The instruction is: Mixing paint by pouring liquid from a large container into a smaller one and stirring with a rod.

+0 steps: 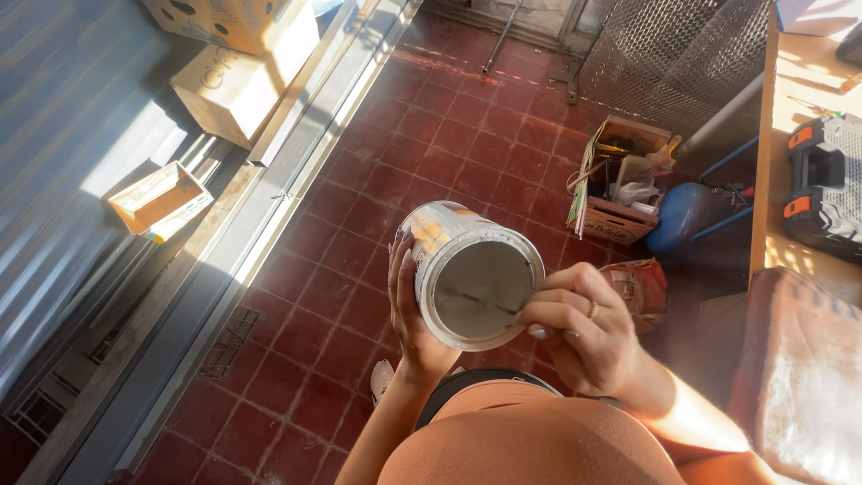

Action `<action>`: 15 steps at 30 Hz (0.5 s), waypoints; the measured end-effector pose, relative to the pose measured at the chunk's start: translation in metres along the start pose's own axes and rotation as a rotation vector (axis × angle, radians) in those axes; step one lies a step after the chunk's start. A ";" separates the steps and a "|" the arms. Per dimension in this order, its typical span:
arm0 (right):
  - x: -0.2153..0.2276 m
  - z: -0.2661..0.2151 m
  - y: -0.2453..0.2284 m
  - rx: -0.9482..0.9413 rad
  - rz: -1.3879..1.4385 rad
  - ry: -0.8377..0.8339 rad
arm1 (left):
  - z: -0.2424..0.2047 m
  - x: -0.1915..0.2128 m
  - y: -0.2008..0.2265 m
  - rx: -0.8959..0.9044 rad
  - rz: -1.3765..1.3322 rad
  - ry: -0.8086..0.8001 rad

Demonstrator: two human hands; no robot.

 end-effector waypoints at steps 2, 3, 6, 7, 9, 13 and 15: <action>0.009 -0.009 0.010 0.032 -0.067 -0.001 | 0.001 0.000 0.001 0.004 0.002 0.004; 0.013 -0.014 0.014 0.060 -0.137 0.000 | 0.001 0.001 0.003 0.007 0.001 0.003; 0.001 -0.008 0.014 0.063 -0.103 0.019 | -0.002 -0.002 0.003 0.010 0.013 -0.003; 0.003 -0.010 0.010 0.064 -0.102 0.020 | -0.003 -0.001 0.006 0.008 0.014 -0.003; 0.003 -0.011 0.007 0.024 0.000 -0.012 | -0.004 -0.001 0.007 0.027 0.023 0.005; 0.011 -0.012 0.013 0.026 -0.125 -0.010 | -0.004 -0.001 0.009 0.029 0.028 -0.001; 0.004 -0.008 0.014 0.025 -0.103 0.031 | -0.005 -0.003 0.006 0.019 0.039 -0.006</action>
Point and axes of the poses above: each hand's wrist, its own z-axis towards the middle knuckle, its own x-axis out of the back of the hand, y = z × x, the point moved 1 cm from there along z, towards the middle knuckle, and after that the axes turned 8 degrees about z, right-handed, at the moved point
